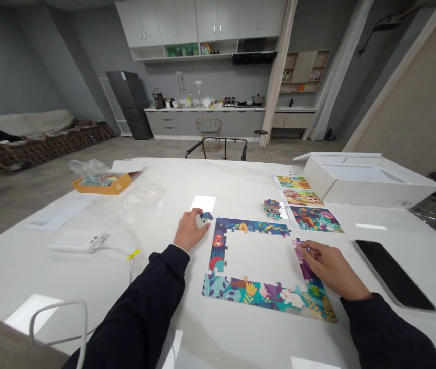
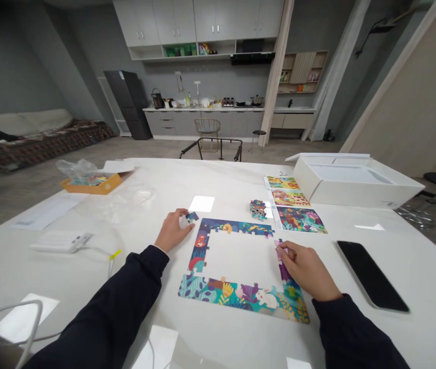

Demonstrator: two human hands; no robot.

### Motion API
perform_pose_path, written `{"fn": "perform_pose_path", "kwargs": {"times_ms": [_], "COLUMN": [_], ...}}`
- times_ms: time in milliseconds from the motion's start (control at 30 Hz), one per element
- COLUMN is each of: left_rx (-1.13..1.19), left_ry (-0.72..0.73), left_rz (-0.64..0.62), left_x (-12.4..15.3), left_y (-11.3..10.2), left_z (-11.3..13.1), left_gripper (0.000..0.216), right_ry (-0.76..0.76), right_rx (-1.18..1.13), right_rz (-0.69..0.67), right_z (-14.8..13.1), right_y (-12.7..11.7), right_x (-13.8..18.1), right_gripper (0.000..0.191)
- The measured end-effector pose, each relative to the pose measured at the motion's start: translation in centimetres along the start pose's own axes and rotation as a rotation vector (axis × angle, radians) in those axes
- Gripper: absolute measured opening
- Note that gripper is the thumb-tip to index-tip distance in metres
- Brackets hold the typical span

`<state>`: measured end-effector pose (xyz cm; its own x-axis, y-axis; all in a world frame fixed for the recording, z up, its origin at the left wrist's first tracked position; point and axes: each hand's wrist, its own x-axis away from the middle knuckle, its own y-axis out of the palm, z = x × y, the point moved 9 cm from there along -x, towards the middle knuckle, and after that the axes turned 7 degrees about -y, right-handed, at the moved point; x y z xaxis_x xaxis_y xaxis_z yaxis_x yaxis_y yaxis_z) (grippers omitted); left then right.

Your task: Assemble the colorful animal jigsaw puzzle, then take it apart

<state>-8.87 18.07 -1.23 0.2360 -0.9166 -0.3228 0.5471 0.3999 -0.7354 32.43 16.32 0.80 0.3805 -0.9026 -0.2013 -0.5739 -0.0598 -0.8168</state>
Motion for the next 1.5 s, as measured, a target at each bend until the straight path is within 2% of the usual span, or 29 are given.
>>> {"fn": "perform_pose_path", "kwargs": {"times_ms": [133,233,333,400,500,567,633,867,1033,1133,1233,1267,1400,1500], "left_rx": [0.0,0.022,0.089,0.147,0.231,0.288,0.326,0.342,0.258,0.19,0.153,0.145,0.127,0.143], "left_ry": [-0.016,0.029,0.208,0.345,0.538,0.613,0.641,0.625,0.664,0.676,0.647,0.62,0.404,0.265], "left_rz": [0.018,0.047,0.063,-0.021,-0.214,-0.278,-0.294,-0.282,-0.301,-0.26,-0.098,-0.019,0.283,0.351], "left_x": [-0.2,0.0,1.9,4.4,9.3,11.8,12.9,12.3,12.3,11.6,9.7,8.9,5.9,5.0], "left_y": [-0.1,-1.2,-2.4,-2.1,-0.8,-0.4,-0.1,0.6,0.7,0.0,-2.0,-3.0,-6.6,-7.4], "left_z": [0.1,1.3,5.9,10.4,16.7,19.2,20.1,19.0,19.0,18.5,16.9,16.0,11.3,8.8], "left_gripper": [0.038,0.038,0.034,0.036,0.041,0.042,0.041,0.037,0.055,0.043,0.011,0.007,0.015,0.016], "right_ry": [0.004,0.023,0.028,-0.013,-0.153,-0.229,-0.265,-0.32,-0.311,-0.309,-0.312,-0.317,-0.367,-0.374], "right_rx": [-0.015,-0.03,-0.141,-0.315,-0.567,-0.606,-0.6,-0.51,-0.349,-0.31,-0.29,-0.29,-0.312,-0.304], "right_rz": [0.007,0.013,0.037,0.034,-0.078,-0.096,-0.091,-0.087,-0.038,-0.031,-0.027,-0.028,-0.028,-0.028], "right_z": [0.3,0.6,-0.6,-2.8,-7.5,-9.6,-10.3,-9.6,-8.8,-8.6,-8.5,-8.5,-9.1,-9.2], "right_y": [0.0,0.1,0.2,0.7,2.2,2.5,2.6,2.7,2.6,2.5,2.4,2.4,2.0,1.9], "right_x": [0.0,-0.2,-0.2,-0.1,0.3,0.6,0.8,1.1,1.1,1.0,1.0,0.9,0.9,0.8], "right_gripper": [0.042,0.041,0.038,0.037,0.049,0.05,0.044,0.05,0.047,0.045,0.044,0.043,0.036,0.035]}}
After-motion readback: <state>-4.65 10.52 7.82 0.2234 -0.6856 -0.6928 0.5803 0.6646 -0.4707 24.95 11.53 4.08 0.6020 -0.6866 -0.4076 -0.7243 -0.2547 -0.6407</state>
